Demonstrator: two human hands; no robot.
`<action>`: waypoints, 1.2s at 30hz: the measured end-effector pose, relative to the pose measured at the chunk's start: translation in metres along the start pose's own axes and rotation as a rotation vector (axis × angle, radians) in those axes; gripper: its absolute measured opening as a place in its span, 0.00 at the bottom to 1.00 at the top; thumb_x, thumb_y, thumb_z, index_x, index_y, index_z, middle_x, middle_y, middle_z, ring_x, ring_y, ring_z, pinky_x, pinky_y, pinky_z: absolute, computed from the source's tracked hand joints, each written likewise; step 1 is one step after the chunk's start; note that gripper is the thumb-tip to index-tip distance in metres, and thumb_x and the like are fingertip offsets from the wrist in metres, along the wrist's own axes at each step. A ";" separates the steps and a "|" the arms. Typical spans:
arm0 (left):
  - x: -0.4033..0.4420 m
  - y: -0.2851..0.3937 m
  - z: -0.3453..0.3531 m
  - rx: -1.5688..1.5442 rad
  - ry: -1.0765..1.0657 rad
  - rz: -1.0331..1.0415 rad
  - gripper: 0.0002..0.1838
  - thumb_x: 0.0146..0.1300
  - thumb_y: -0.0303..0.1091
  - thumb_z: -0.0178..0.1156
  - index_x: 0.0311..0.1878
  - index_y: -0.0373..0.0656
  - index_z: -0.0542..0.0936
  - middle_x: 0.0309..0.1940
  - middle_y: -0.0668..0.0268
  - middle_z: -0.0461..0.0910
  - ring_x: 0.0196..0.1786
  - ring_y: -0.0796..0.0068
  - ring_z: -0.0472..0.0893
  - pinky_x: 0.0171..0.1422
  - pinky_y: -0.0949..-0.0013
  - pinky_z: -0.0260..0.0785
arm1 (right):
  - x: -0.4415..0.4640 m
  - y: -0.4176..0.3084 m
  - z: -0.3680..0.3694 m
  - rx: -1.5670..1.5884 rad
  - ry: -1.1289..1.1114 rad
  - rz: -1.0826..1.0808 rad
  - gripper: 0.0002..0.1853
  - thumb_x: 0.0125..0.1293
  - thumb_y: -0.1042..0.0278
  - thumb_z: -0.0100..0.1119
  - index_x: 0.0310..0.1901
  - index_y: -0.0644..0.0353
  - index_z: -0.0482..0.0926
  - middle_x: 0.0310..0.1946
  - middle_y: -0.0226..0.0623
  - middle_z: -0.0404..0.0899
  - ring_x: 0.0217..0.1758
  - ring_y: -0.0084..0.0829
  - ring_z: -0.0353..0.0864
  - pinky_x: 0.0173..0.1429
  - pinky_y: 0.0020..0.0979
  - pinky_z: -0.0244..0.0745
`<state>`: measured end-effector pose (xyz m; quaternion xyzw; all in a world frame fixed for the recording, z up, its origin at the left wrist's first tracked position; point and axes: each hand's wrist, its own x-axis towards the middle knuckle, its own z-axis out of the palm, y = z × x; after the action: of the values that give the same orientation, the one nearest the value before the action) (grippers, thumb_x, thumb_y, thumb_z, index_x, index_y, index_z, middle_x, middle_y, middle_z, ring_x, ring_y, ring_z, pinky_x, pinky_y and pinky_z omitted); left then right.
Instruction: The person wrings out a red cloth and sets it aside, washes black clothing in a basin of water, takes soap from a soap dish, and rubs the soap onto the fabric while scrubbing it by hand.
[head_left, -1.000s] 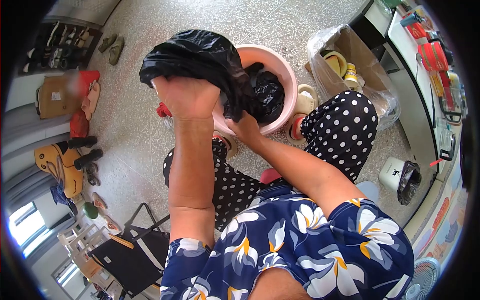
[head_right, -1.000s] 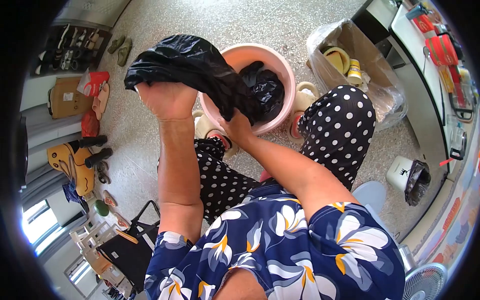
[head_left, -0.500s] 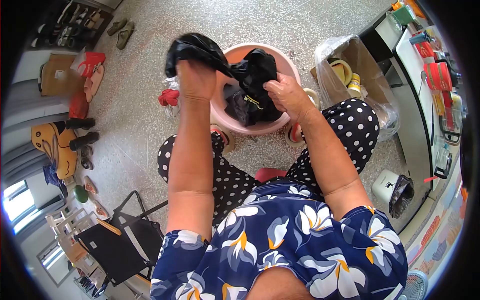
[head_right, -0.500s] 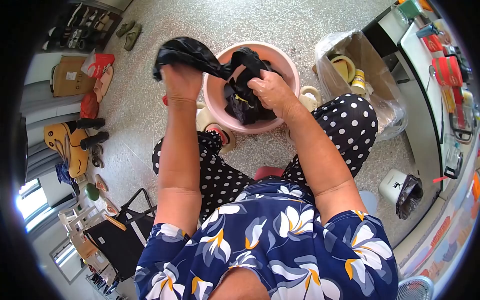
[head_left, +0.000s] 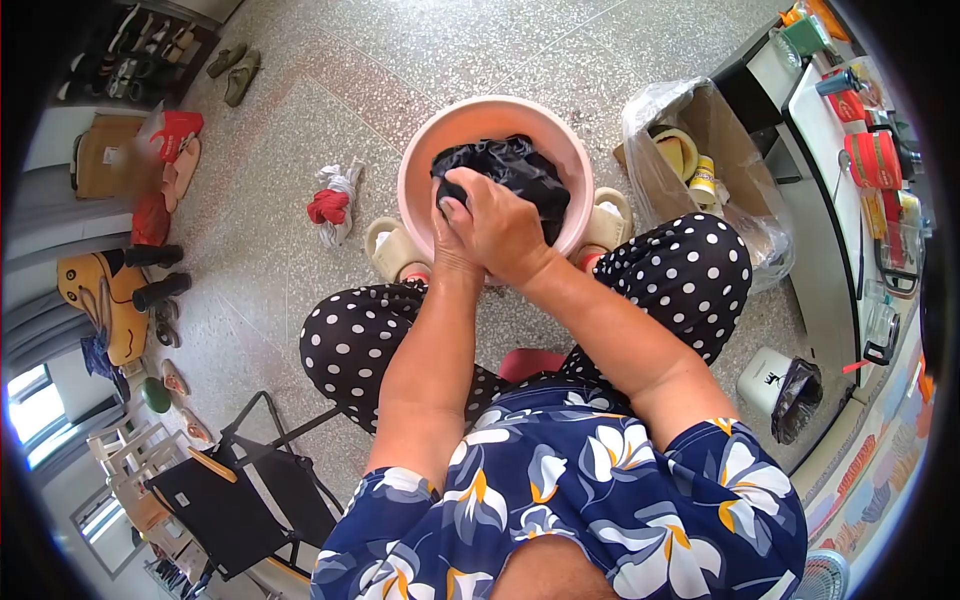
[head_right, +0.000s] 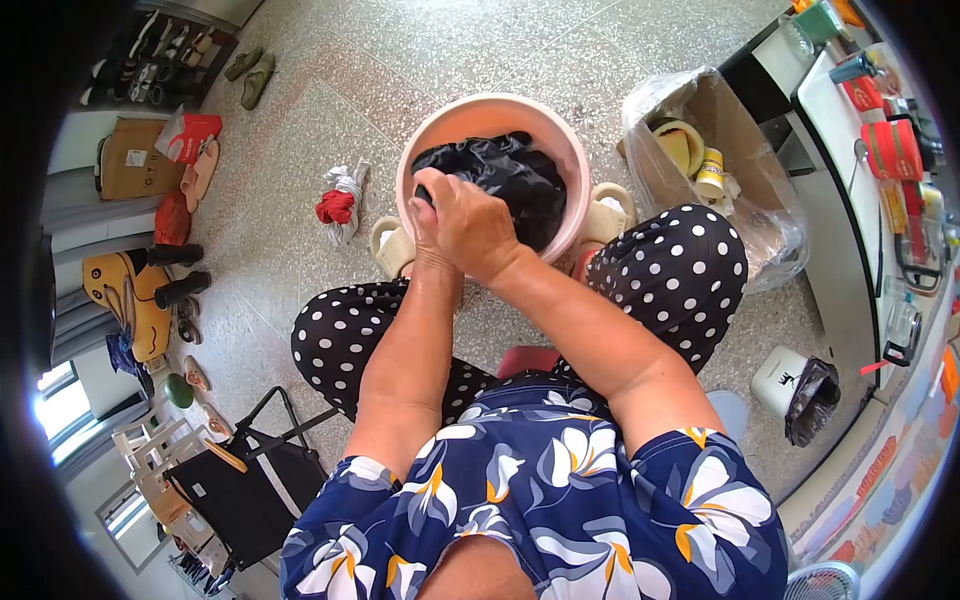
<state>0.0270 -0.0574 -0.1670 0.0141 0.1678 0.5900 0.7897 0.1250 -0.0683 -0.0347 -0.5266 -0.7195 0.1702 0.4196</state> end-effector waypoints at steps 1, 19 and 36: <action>0.000 -0.004 -0.005 0.104 -0.261 0.115 0.15 0.66 0.50 0.50 0.41 0.49 0.75 0.39 0.67 0.76 0.45 0.69 0.76 0.51 0.63 0.70 | -0.006 0.002 0.015 0.034 0.171 -0.159 0.13 0.64 0.63 0.55 0.47 0.60 0.74 0.36 0.38 0.80 0.32 0.35 0.82 0.33 0.30 0.76; -0.008 -0.019 0.040 -0.004 0.386 -0.127 0.17 0.66 0.39 0.43 0.47 0.40 0.77 0.43 0.56 0.80 0.45 0.59 0.81 0.54 0.54 0.74 | 0.011 0.109 0.061 -0.296 -0.192 0.110 0.08 0.63 0.68 0.47 0.40 0.56 0.74 0.33 0.44 0.75 0.35 0.47 0.78 0.47 0.44 0.74; -0.018 -0.019 0.028 0.032 0.268 -0.238 0.18 0.66 0.40 0.44 0.45 0.40 0.78 0.42 0.56 0.81 0.44 0.61 0.82 0.52 0.57 0.75 | -0.016 0.106 0.048 0.806 -0.151 0.901 0.10 0.65 0.71 0.52 0.44 0.64 0.79 0.37 0.35 0.81 0.38 0.23 0.80 0.45 0.23 0.74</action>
<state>0.0484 -0.0747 -0.1401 -0.0723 0.2814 0.4862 0.8241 0.1537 -0.0323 -0.1425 -0.5656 -0.3327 0.6267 0.4203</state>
